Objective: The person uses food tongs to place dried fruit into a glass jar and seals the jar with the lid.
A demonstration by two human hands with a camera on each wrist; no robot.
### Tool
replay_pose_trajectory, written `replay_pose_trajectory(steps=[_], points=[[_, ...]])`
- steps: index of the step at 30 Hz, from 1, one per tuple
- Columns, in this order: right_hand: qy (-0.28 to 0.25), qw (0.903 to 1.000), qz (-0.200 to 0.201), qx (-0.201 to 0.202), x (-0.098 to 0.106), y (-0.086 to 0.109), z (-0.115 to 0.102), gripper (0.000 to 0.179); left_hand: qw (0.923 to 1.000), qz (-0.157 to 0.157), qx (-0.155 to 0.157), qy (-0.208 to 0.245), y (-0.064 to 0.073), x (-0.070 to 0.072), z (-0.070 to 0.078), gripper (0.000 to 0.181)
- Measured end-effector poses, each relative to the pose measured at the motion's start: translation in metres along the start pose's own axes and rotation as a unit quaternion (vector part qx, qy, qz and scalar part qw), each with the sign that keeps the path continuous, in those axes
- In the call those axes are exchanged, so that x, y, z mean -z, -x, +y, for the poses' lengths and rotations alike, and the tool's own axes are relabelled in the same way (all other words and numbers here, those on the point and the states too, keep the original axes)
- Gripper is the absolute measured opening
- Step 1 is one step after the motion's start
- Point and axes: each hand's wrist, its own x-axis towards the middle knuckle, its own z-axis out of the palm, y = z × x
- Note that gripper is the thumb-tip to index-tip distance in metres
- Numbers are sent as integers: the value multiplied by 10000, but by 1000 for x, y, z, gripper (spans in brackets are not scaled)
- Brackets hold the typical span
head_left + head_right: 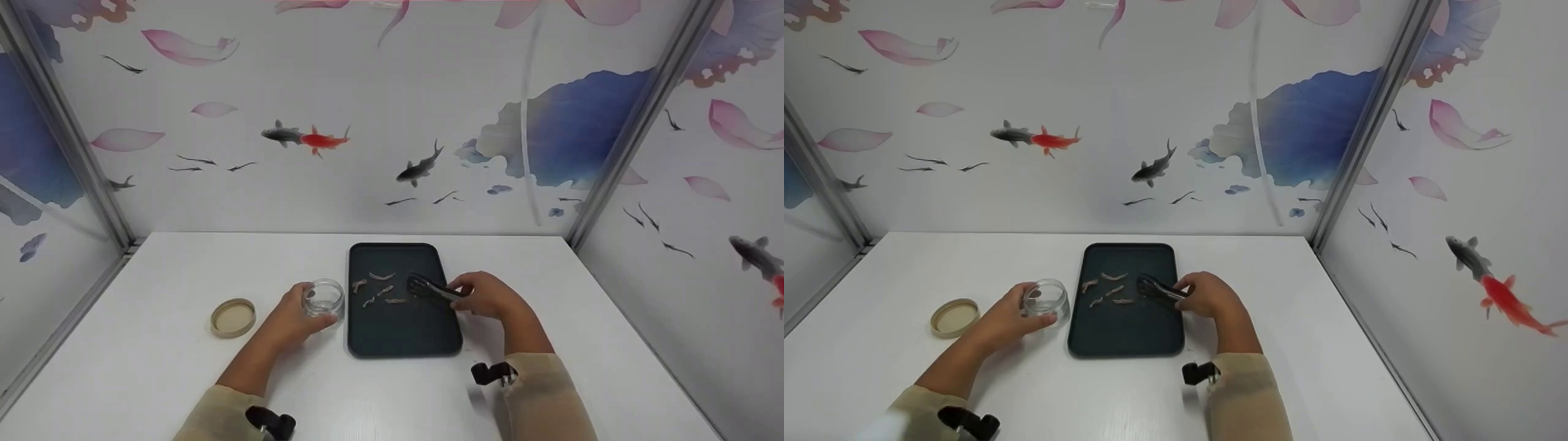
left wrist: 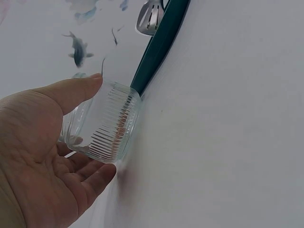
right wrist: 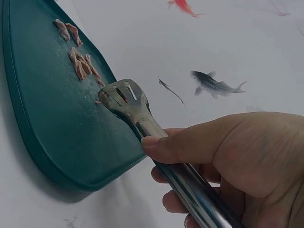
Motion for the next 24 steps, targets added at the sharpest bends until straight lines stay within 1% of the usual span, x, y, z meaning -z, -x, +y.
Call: replay_pose_trajectory(steps=[3, 12, 20, 24], points=[[47, 10000, 20, -5, -1, 0, -1, 33, 10000, 3, 17, 21, 0, 0, 0, 102], [252, 9995, 54, 208, 0, -2, 0, 32, 10000, 27, -40, 40, 1, 1, -1, 100], [283, 9993, 114, 197, 2, 0, -2, 33, 10000, 5, -69, 57, 1, 1, 0, 102], [353, 9988, 203, 258, 2, -1, -3, 34, 10000, -15, -23, 68, 0, 0, -1, 103]])
